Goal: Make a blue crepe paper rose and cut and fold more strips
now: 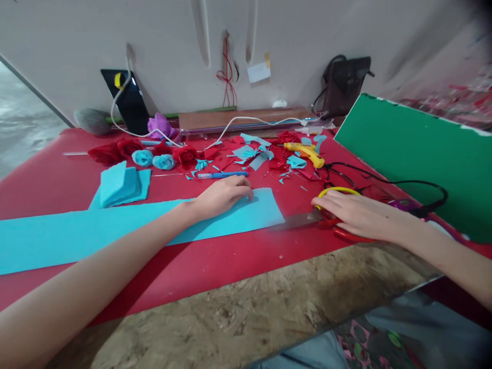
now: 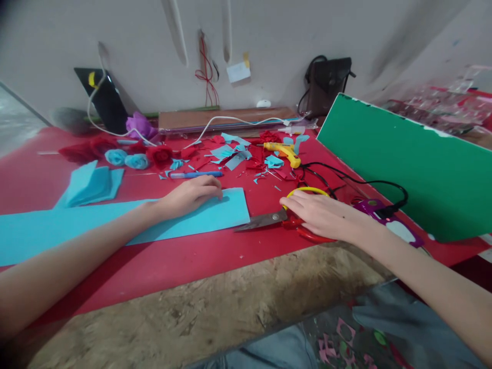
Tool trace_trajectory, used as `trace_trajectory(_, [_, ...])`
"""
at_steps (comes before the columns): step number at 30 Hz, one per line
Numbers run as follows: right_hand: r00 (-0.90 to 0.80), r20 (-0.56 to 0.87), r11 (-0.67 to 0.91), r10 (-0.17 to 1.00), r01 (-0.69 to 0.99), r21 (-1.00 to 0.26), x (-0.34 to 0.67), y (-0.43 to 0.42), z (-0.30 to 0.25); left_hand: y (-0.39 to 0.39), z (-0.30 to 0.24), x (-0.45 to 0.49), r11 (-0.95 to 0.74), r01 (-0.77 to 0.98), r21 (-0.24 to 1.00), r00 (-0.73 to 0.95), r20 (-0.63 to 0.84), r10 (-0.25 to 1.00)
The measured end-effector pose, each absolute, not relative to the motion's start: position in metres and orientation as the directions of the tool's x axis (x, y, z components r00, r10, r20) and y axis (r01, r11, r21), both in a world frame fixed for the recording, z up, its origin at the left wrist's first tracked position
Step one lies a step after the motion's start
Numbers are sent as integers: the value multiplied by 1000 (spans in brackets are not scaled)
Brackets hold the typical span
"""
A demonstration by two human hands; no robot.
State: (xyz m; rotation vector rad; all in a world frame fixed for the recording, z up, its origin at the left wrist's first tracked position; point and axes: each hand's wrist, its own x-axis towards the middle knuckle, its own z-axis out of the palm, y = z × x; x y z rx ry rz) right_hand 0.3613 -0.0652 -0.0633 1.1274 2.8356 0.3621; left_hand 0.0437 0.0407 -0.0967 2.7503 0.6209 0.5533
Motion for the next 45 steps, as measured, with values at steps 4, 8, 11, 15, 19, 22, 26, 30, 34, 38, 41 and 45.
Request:
trace_trajectory(4, [-723, 5, 704, 690, 674, 223, 359, -66, -64, 43, -98, 43, -927, 301, 224, 876, 319, 362])
trace_trajectory(8, [-701, -4, 686, 713, 696, 213, 354, -65, -65, 45, -100, 43, -939, 284, 194, 881, 333, 335])
trace_trajectory(11, [-700, -14, 686, 714, 695, 215, 349, -65, -65, 45, -101, 44, -938, 292, 187, 876, 342, 341])
trace_trajectory(15, [-696, -31, 685, 717, 696, 216, 347, -64, -64, 45, -101, 44, -936, 306, 174, 876, 333, 348])
trace_trajectory(19, [-697, -14, 684, 717, 698, 212, 354, -60, -66, 44, -101, 47, -923, 364, 127, 860, 334, 385])
trace_trajectory(22, [-696, -2, 683, 718, 704, 194, 360, -54, -68, 44, -102, 49, -911, 398, 107, 841, 354, 409])
trace_trajectory(26, [-696, -6, 683, 718, 703, 199, 363, -50, -67, 45, -104, 50, -915, 387, 116, 839, 367, 402])
trace_trajectory(30, [-704, -7, 689, 710, 692, 216, 363, -51, -66, 45, -103, 51, -918, 378, 116, 841, 370, 394])
trace_trajectory(34, [-703, 7, 683, 711, 693, 231, 363, -54, -67, 44, -102, 52, -915, 388, 107, 841, 365, 399])
trace_trajectory(38, [-680, -11, 666, 733, 713, 220, 359, -57, -67, 43, -102, 52, -911, 400, 100, 838, 363, 407])
trace_trajectory(41, [-666, -12, 653, 746, 727, 210, 353, -58, -69, 43, -102, 51, -914, 392, 101, 838, 371, 400])
trace_trajectory(45, [-669, -13, 656, 743, 725, 207, 348, -58, -71, 44, -104, 51, -915, 390, 103, 834, 382, 398])
